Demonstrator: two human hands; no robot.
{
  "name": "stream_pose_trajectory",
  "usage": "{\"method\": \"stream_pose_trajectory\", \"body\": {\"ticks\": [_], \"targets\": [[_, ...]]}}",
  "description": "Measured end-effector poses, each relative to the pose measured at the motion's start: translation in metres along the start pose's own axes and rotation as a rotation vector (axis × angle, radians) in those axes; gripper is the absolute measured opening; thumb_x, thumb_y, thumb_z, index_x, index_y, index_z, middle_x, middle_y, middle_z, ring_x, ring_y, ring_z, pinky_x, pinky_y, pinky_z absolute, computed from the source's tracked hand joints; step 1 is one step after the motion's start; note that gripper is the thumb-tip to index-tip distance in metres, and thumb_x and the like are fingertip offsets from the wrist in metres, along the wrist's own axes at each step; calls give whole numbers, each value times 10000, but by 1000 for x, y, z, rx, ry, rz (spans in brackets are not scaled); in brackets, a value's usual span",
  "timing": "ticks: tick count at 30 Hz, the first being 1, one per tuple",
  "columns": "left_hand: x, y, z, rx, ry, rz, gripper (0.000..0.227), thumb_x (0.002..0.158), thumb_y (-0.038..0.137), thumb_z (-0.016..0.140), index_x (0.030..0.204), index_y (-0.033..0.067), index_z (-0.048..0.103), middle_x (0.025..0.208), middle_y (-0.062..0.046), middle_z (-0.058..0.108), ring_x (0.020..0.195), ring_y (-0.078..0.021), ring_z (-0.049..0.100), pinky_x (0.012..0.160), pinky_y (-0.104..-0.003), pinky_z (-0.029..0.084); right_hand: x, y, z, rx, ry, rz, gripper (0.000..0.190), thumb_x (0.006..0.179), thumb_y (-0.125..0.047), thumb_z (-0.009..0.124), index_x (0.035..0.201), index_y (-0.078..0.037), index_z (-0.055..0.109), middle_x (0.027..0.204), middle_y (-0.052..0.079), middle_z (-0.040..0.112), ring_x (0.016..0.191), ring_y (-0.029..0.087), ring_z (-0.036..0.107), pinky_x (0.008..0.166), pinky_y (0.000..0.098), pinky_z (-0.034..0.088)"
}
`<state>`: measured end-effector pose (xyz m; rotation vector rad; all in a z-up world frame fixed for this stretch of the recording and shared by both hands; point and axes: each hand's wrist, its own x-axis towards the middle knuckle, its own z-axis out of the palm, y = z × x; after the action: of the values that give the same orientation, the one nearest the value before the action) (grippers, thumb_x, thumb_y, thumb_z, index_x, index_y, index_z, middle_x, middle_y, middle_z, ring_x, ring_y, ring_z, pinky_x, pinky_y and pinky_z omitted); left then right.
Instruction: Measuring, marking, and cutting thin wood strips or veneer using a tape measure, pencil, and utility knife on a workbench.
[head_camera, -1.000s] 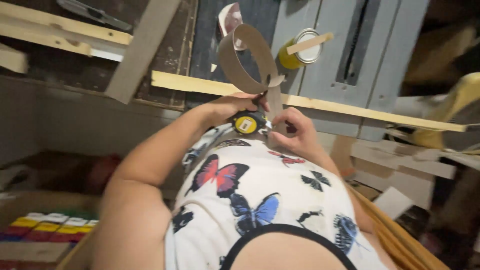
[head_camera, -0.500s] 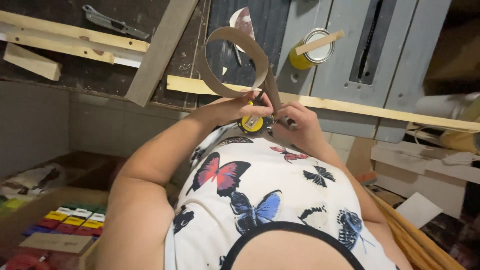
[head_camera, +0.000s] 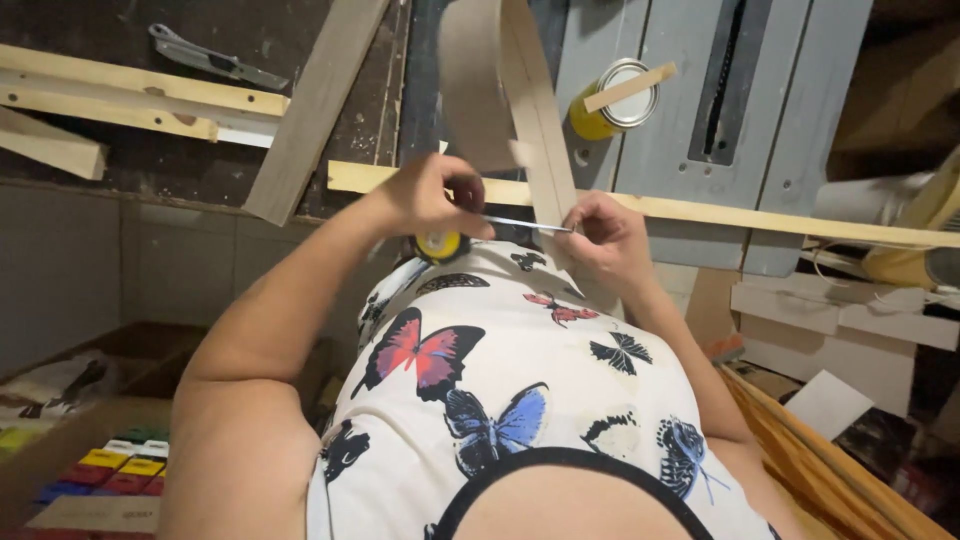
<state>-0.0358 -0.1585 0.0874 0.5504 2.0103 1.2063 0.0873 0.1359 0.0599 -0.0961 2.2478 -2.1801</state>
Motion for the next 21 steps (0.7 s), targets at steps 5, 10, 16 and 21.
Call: {"method": "stream_pose_trajectory", "body": {"ticks": [5, 10, 16, 21], "targets": [[4, -4, 28, 298, 54, 130, 173, 786, 379, 814, 939, 303, 837, 732, 19, 752, 753, -233, 770, 721, -344, 594, 3, 3, 1, 3, 28, 1, 171, 836, 32, 865, 891, -8, 709, 898, 111, 659, 773, 139, 622, 696, 287, 545], [-9, 22, 8, 237, -75, -60, 201, 803, 413, 733, 902, 290, 857, 745, -43, 764, 807, -311, 759, 771, -417, 583, -5, -4, 0, 18, 9, 0, 191, 842, 23, 866, 947, -10, 710, 908, 120, 639, 817, 174, 629, 745, 318, 548], [-25, 51, 14, 15, -188, -167, 169, 789, 345, 722, 765, 253, 862, 653, -31, 745, 682, -217, 713, 703, -333, 553, -17, 1, -15, -33, -50, 9, 231, 849, 7, 848, 1036, -20, 715, 987, 107, 642, 895, 181, 605, 802, 328, 540], [9, -29, 58, 17, -151, 18, 204, 866, 238, 699, 709, 148, 793, 546, -29, 602, 551, -169, 589, 546, -299, 453, -3, -30, 7, 33, -91, -21, 565, 833, -61, 921, 1336, 5, 672, 1276, 147, 629, 1131, 198, 613, 962, 362, 556]]}}
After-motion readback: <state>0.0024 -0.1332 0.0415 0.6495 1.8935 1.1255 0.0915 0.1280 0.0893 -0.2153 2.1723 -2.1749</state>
